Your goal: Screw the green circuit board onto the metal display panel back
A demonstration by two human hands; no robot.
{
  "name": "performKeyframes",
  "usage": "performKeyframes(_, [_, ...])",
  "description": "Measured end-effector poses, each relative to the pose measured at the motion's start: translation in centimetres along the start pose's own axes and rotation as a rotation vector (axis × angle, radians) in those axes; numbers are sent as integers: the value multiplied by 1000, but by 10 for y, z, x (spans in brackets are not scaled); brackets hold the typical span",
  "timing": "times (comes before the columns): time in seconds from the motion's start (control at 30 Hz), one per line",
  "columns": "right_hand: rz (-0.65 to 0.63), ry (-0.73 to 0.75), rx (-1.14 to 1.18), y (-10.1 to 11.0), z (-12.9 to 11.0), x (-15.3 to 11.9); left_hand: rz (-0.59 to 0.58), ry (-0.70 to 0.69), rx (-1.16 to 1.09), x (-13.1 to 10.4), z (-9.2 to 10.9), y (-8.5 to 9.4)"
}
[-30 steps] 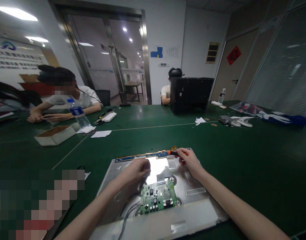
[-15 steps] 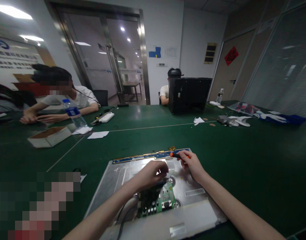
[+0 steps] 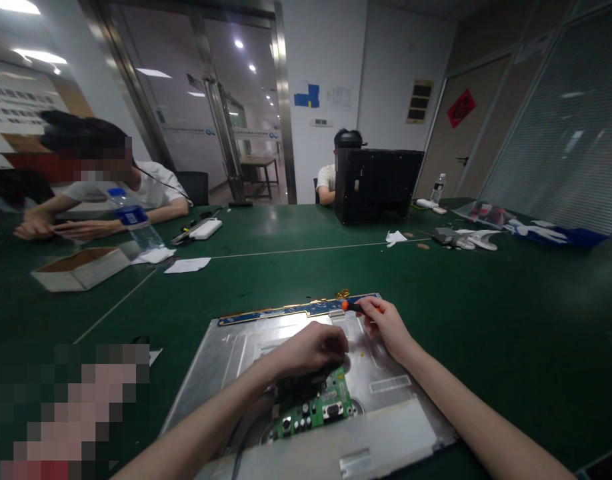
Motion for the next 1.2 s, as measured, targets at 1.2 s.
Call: performKeyframes(1.2, [140, 114, 92, 22, -28, -1, -43, -47, -31, 0, -9, 0])
Point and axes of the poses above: each hand's wrist, its own x-axis towards the middle knuckle, its own y-axis out of the back of the hand, z = x × y, the point moved 6 cm from there along x, towards the middle knuckle, and after that the axes turned 2 degrees about -y, right-handed, at the moved point
